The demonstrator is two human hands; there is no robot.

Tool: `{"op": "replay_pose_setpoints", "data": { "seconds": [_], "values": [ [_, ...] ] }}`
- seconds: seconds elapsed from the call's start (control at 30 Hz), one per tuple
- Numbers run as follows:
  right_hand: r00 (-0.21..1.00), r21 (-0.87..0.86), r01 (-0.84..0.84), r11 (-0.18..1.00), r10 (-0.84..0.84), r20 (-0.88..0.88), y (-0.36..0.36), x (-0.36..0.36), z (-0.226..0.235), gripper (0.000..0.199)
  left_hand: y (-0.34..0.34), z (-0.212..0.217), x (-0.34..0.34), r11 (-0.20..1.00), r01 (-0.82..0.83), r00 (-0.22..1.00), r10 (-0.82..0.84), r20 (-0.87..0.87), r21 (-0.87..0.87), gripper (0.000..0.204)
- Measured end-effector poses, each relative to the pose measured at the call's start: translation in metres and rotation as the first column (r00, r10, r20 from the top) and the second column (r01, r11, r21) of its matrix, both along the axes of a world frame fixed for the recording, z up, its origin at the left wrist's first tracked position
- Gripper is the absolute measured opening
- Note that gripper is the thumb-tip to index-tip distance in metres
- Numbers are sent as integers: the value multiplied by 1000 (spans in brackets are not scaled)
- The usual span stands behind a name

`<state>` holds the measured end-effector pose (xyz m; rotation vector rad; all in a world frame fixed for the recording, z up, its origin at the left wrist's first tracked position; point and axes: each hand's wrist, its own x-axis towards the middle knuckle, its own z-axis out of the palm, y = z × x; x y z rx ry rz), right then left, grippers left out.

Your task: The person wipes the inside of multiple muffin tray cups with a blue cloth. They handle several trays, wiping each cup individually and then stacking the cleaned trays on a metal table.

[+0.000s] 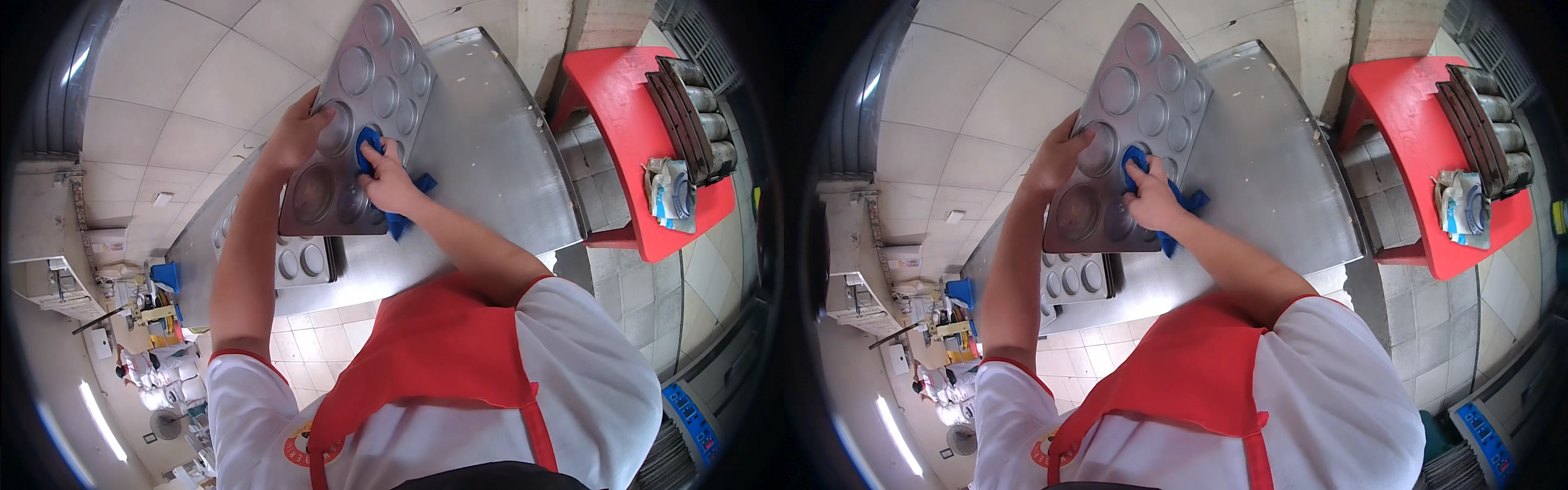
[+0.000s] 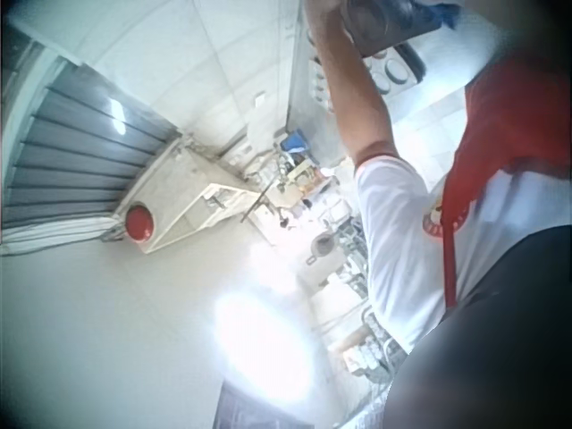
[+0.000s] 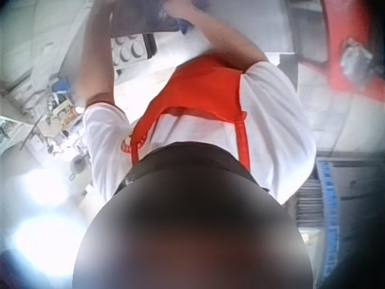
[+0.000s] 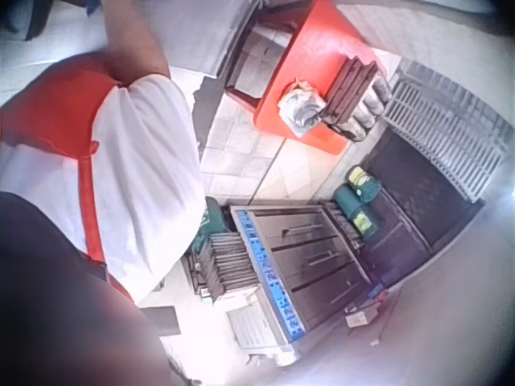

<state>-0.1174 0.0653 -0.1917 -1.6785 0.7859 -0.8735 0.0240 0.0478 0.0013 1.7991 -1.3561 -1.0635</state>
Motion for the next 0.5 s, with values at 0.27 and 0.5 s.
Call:
{"op": "replay_pose_setpoints", "data": {
  "seconds": [0.27, 0.5],
  "values": [
    [946, -442, -90, 892, -62, -319, -12, -11, 4, 59, 1, -6, -3, 994, -108, 994, 108, -19, -26, 46],
    [770, -93, -319, 943, 200, -606, -31, -7, 33, 53, -5, -17, 1, 997, -45, 998, 48, 46, -65, 45]
  ]
}}
